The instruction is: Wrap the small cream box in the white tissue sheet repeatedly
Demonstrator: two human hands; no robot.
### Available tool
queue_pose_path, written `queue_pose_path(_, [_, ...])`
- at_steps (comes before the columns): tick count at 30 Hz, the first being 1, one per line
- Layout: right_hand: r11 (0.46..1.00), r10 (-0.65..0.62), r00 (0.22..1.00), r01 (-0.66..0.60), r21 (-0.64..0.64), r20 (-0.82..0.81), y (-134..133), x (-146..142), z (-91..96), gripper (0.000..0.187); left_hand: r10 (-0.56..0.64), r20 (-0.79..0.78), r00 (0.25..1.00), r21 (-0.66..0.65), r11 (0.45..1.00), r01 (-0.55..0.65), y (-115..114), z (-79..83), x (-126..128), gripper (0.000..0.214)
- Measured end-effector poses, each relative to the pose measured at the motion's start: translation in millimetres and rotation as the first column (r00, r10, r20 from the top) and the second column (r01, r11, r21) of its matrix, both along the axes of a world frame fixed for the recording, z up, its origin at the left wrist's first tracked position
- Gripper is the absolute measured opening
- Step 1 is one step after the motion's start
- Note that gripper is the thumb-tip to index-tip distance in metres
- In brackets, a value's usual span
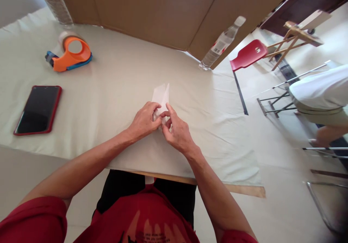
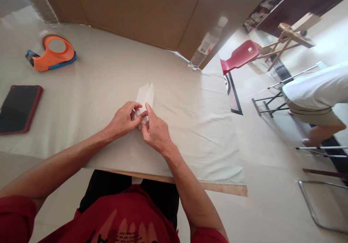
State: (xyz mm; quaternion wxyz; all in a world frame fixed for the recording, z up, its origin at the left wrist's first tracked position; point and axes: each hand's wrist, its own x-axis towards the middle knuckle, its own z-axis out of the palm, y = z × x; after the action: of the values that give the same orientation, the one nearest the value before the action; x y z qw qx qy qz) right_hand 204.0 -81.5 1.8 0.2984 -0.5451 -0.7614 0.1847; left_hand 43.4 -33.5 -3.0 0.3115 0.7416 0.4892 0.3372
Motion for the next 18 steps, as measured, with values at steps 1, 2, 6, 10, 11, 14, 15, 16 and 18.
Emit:
queue_pose_path(1, [1.0,0.001,0.998,-0.003,-0.026,-0.068,1.5,3.7,0.5,0.07,-0.006,-0.022,1.0,0.011,1.0,0.007,0.0,-0.9,0.4,0.023])
queue_pose_path(2, [0.999,-0.016,0.99,0.01,-0.045,-0.14,4.1,7.9,1.0,0.067,-0.011,-0.048,0.999,0.024,1.0,0.012,0.1,-1.6,0.6,0.023])
queue_pose_path(6, [0.986,-0.165,0.934,0.163,-0.031,-0.318,24.8,24.9,1.6,0.045,0.003,-0.134,0.991,0.104,0.995,0.011,1.8,-2.1,0.8,0.026])
queue_pose_path(10, [0.992,-0.088,0.973,0.104,0.065,-0.212,48.2,28.3,-3.1,0.045,-0.007,-0.104,0.995,0.073,0.997,0.015,2.5,-1.5,1.1,0.046])
queue_pose_path(11, [0.993,-0.051,0.986,0.067,0.097,-0.158,52.4,26.8,-5.1,0.046,-0.015,-0.095,0.995,0.061,0.998,0.021,2.4,-1.6,1.2,0.048])
queue_pose_path(14, [0.985,0.025,1.0,-0.024,0.172,-0.001,60.4,21.6,-11.0,0.049,-0.028,-0.101,0.995,0.077,0.996,0.036,1.8,-3.0,1.8,0.049])
queue_pose_path(15, [0.982,0.031,0.999,-0.038,0.184,0.038,61.8,20.4,-12.4,0.049,-0.029,-0.109,0.994,0.089,0.995,0.039,1.6,-3.8,2.0,0.05])
queue_pose_path(16, [0.981,0.029,0.997,-0.041,0.191,0.066,62.6,19.8,-13.5,0.05,-0.03,-0.117,0.993,0.098,0.994,0.042,1.4,-4.8,2.3,0.05])
queue_pose_path(18, [0.98,0.014,0.995,-0.033,0.194,0.095,63.1,19.9,-14.6,0.05,-0.027,-0.125,0.992,0.126,0.991,0.043,1.3,-6.6,2.4,0.051])
